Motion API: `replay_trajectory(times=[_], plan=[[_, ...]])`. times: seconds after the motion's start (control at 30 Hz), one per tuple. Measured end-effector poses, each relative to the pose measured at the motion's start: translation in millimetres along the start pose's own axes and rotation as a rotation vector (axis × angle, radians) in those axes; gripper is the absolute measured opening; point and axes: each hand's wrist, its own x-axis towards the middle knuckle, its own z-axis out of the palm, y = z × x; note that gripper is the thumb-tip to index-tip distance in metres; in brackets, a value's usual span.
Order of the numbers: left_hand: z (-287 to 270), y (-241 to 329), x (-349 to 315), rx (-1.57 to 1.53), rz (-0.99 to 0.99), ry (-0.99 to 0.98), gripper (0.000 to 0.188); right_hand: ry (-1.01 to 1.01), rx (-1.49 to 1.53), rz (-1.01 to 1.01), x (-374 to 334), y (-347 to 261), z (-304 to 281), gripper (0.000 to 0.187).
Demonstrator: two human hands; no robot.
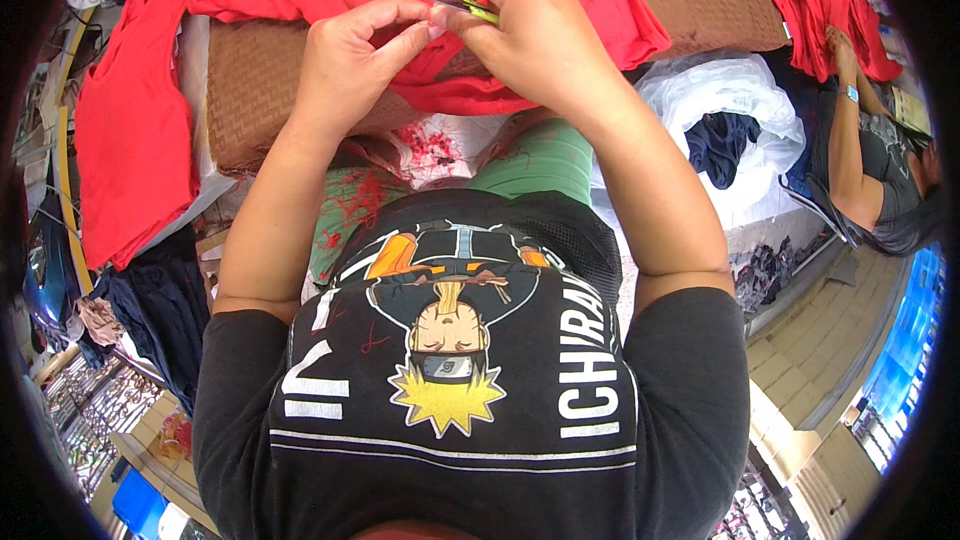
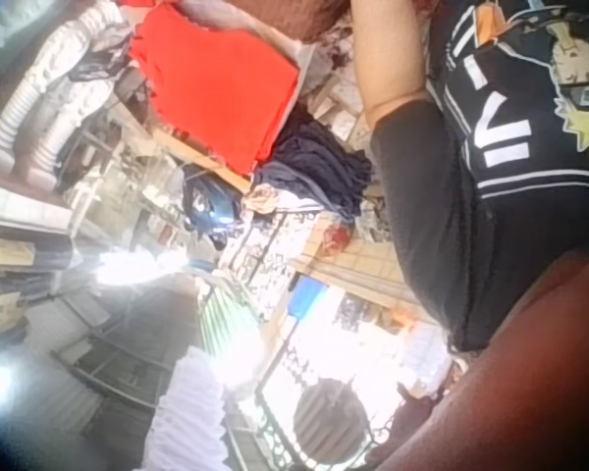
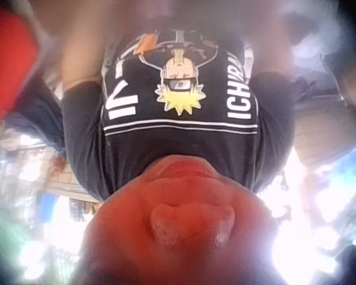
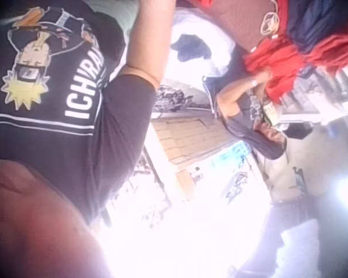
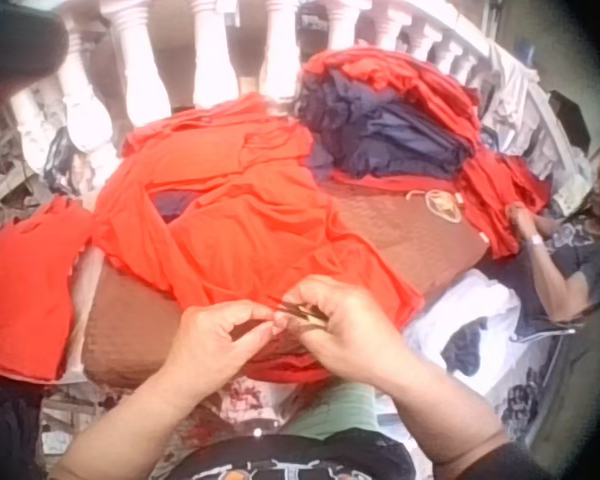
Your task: The person uses small shears to trim loose thread ends from the collars and labels of red t-shirts, handling them one at a time before stacking them on a table.
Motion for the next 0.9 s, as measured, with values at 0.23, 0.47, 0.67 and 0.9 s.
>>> replay_trajectory(times=[0.23, 0.47, 0.67, 0.9], plan=[[0.1, -17.3, 4.4, -0.376, -0.066, -0.041, 0.016, -0.103, -0.118, -0.095, 9.5, -10.2, -35.9, 0.027], [-3.3, -16.1, 5.0, -0.552, -0.074, -0.060, 0.017, -0.240, -0.152, -0.257, 2.5, 1.0, -42.4, 0.022], [-3.1, -15.8, 6.0, -0.539, -0.068, -0.056, 0.018, -0.224, -0.213, -0.283, 5.4, 0.7, -36.2, 0.020], [-3.0, -15.9, 6.0, -0.552, -0.068, -0.065, 0.018, -0.228, -0.156, -0.287, 6.8, -5.4, -33.1, 0.019]])
